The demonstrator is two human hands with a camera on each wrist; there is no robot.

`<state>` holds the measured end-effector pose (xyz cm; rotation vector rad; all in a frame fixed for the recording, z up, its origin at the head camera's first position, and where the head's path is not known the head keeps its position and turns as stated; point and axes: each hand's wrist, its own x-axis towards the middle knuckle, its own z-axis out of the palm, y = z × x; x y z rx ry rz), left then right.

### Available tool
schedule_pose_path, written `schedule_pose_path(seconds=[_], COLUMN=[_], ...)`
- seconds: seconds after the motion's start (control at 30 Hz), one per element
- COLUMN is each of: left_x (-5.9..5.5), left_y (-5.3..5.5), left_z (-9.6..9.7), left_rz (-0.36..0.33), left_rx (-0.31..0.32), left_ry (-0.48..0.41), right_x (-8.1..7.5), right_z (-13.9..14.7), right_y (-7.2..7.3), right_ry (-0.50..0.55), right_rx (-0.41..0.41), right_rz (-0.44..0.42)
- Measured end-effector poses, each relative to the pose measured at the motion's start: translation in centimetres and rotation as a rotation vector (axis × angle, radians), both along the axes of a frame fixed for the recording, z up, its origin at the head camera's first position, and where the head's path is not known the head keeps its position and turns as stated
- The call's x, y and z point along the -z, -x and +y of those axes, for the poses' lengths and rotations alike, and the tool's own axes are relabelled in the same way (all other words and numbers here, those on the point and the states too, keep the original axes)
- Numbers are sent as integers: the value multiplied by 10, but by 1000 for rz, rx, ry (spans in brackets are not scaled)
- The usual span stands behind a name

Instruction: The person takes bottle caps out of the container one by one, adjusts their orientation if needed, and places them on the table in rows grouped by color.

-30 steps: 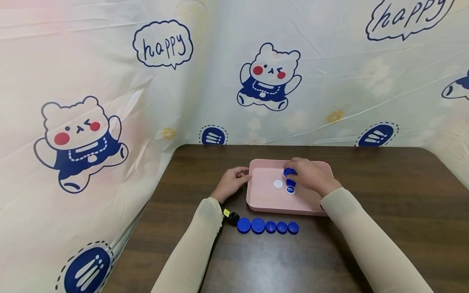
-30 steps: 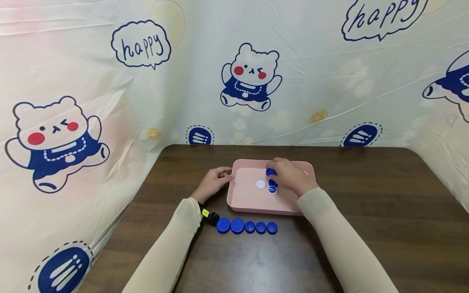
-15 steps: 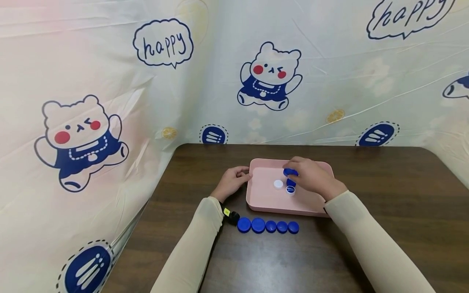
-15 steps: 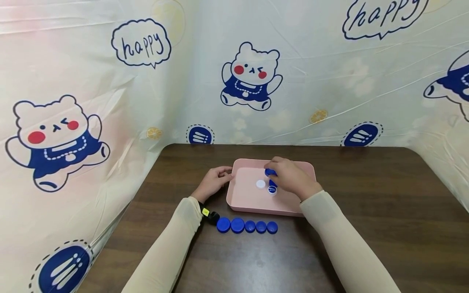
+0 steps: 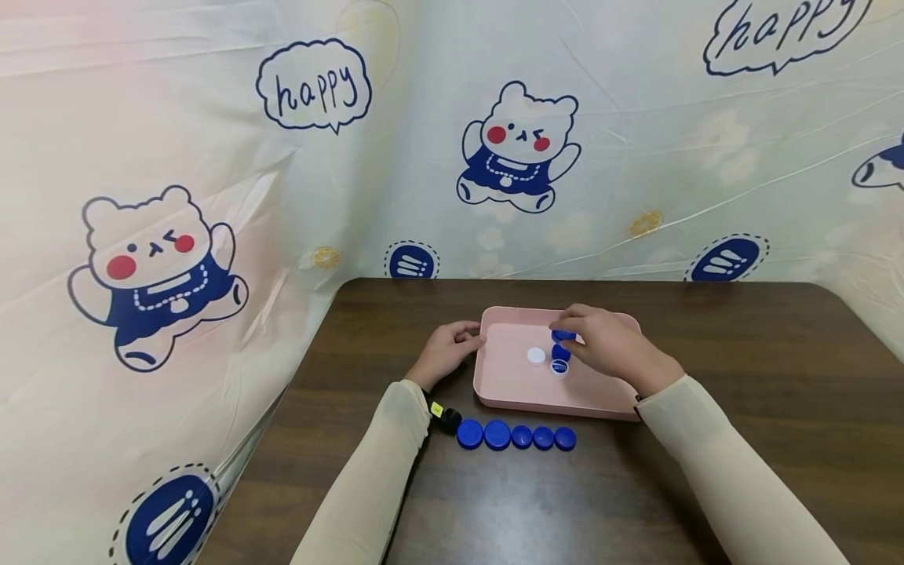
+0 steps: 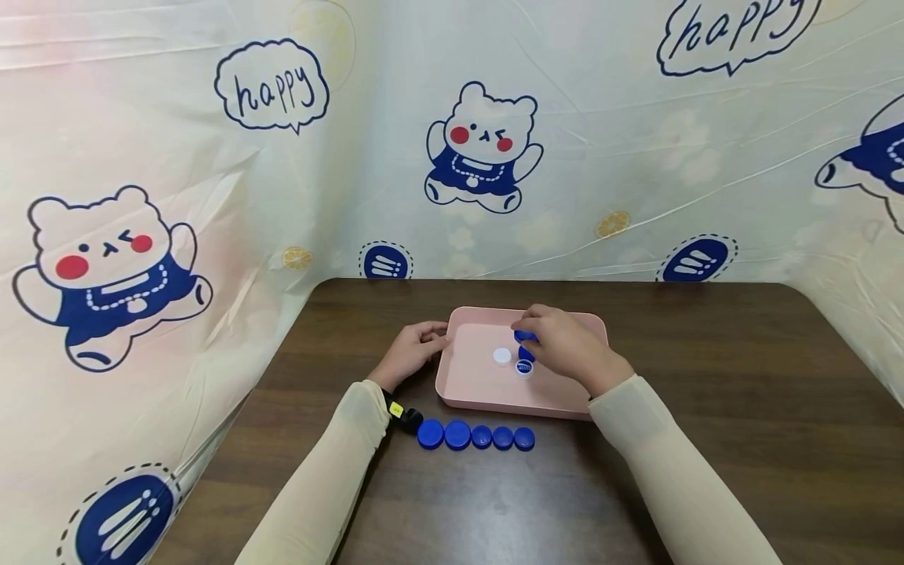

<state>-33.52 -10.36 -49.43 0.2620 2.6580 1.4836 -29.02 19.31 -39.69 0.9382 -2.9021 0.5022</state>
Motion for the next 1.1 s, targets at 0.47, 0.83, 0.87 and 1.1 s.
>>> schedule_pose_path(seconds=[0.47,0.83,0.87,1.1], left_x=[0,0,0,0], left_y=[-1,-1,-1,1], left_z=[1,2,2,3], left_rz=[-21,-7,-7,11], left_rx=[-20,-21,-22,-23], left_ry=[-40,-119,-120,-129], right_x=[-3,4,4,6], right_z=[11,28,29,33], right_y=[-17,-30,-31,-37], right_ry=[-9,28,26,24], right_rx=[-78,-99,-94,-60], right_rz=[147,173,164,122])
